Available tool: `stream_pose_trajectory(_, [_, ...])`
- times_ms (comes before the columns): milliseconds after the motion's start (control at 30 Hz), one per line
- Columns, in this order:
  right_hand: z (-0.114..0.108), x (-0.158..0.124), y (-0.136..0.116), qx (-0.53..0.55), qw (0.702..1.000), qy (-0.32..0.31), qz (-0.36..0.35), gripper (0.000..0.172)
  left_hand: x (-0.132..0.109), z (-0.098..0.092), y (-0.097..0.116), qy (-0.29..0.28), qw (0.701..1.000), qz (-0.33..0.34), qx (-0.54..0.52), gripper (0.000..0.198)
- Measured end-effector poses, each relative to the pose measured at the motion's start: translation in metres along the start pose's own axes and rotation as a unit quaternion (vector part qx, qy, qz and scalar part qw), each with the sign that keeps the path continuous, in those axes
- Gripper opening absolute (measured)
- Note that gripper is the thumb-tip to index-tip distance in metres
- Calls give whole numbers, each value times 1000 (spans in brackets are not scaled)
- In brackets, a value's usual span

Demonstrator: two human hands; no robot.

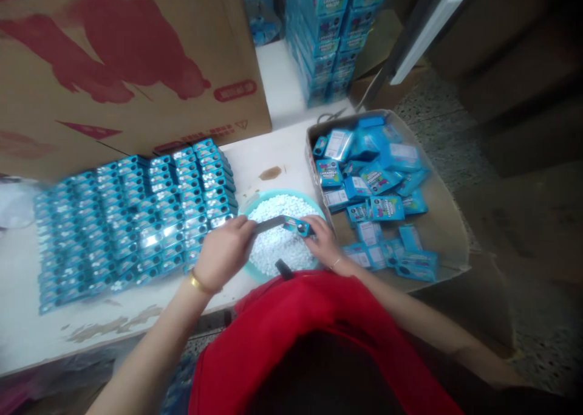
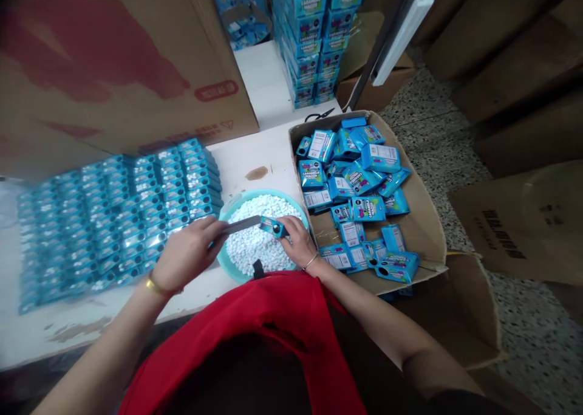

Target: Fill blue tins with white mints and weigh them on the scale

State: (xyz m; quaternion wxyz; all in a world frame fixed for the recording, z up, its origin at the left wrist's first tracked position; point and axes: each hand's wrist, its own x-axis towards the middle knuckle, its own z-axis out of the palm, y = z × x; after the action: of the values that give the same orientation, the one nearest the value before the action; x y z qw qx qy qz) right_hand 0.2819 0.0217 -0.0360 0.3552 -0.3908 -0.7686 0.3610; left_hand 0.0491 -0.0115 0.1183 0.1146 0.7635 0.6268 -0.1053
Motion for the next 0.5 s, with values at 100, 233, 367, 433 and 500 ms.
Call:
stream_pose_trajectory(100, [-6, 0, 4, 11, 1000, 18, 10, 41, 6, 66, -26, -59, 994, -67, -65, 19])
stream_pose_trajectory(233, [-10, 0, 7, 11, 999, 28, 36, 35, 25, 154, -14, -54, 973, -90, -207, 15])
stream_pose_trajectory(367, [-13, 1, 4, 18, 996, 38, 75, 33, 46, 195, 16, -20, 957, -79, -280, 19])
stream_pose_trajectory(433, [-14, 2, 3, 20, 994, 54, 92, 32, 47, 197, 18, -7, 946, -68, -318, 20])
stream_pose_trajectory(500, [-15, 3, 2, 22, 993, 67, 99, 32, 40, 190, 10, 2, 935, -50, -351, 21])
